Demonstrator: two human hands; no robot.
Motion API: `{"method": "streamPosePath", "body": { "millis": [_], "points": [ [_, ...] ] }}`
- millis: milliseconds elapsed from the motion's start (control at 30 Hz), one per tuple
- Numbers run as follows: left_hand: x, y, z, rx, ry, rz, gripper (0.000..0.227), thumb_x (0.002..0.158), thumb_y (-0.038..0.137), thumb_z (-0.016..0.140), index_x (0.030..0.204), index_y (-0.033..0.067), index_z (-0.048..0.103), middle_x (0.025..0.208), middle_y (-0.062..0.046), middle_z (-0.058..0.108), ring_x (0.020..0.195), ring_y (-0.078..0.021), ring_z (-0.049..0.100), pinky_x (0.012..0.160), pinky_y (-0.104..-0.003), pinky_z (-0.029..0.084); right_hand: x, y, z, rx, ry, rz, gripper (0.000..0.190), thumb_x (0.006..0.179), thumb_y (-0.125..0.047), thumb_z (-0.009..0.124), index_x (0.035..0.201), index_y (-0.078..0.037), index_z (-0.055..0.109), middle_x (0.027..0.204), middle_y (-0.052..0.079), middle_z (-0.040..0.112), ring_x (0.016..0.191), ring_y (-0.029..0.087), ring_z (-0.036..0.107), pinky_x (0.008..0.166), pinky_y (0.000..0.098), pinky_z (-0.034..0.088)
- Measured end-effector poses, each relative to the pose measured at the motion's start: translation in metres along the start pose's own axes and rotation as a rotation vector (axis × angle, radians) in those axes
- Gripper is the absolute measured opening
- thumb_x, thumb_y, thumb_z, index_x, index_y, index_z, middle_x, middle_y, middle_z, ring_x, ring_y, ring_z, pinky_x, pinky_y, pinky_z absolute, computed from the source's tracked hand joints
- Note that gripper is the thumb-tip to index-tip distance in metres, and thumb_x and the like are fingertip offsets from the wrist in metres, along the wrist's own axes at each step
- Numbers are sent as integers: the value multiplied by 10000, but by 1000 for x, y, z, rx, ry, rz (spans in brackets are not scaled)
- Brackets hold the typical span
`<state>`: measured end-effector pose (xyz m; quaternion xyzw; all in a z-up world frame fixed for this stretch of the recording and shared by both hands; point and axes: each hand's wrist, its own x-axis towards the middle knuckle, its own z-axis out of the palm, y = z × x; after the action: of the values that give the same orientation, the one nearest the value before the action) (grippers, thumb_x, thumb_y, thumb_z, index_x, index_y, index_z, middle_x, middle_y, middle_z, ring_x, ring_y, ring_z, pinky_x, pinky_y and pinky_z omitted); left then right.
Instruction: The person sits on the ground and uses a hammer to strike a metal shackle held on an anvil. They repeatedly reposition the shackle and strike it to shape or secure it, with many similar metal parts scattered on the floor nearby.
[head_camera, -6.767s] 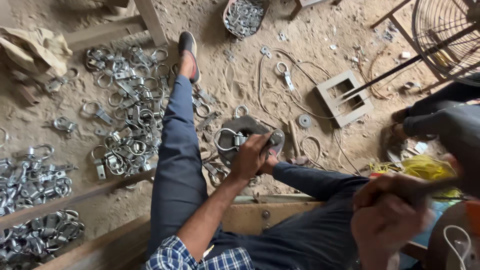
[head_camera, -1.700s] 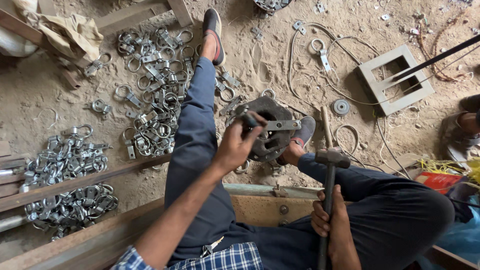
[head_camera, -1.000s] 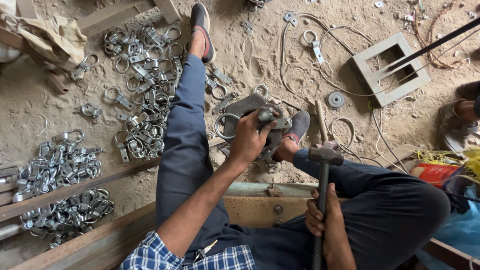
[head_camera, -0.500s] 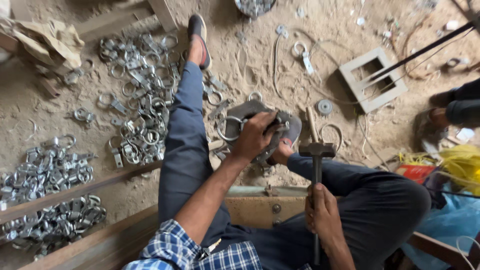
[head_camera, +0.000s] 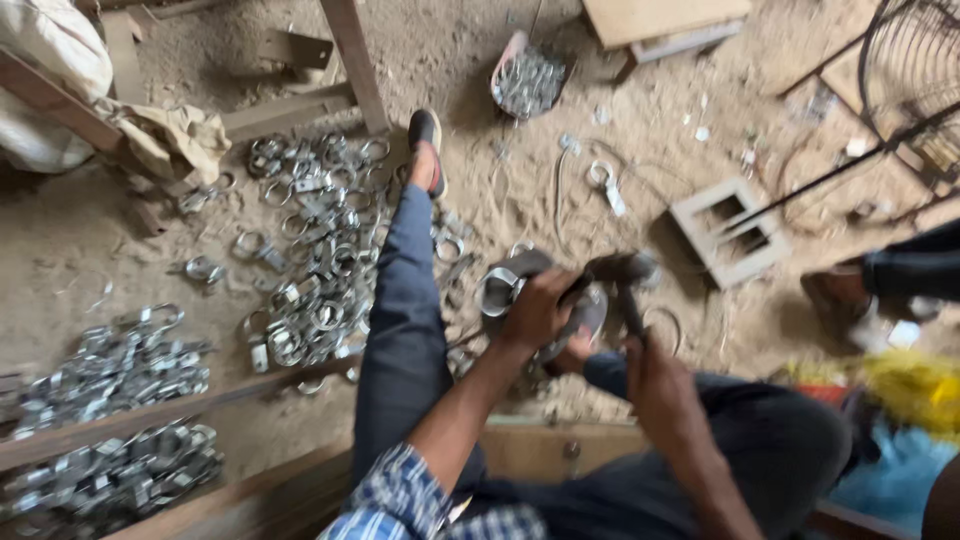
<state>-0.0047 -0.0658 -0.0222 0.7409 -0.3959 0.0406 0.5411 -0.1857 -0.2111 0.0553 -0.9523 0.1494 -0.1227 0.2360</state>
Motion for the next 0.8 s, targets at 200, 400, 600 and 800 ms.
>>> {"method": "streamPosePath", "body": {
  "millis": [200,400,600,800],
  "points": [
    [-2,-6,1,-37,-30,-72,494,848,13,661,1342,15,652,1022,-253,686,948,-445,660,837,-523,519,-62,-5,-27,772,-227,634,445,1070,-428,377,948,-66,605,569,7,461,401,136,401,371,315,318],
    [10,-8,-8,-9,6,-173,267,935,140,729,1171,21,688,924,-226,738,886,-404,740,751,-491,570,-100,-1,-4,1310,-253,911,678,1025,-666,191,987,-70,512,472,-4,306,274,116,231,248,306,216],
    [0,1,-12,-170,98,-269,187,1016,218,643,1121,83,717,928,-113,787,784,-239,777,681,-383,601,-101,14,2,1415,-163,935,588,1034,-629,217,961,-99,460,484,-3,299,285,105,223,251,275,196],
    [-7,21,-24,-149,116,-150,150,1002,177,678,1097,62,695,984,-141,761,907,-324,752,774,-416,570,-96,11,3,1480,-193,984,605,1024,-646,212,954,-103,470,482,-10,302,283,92,229,250,265,203]
  ]
}}
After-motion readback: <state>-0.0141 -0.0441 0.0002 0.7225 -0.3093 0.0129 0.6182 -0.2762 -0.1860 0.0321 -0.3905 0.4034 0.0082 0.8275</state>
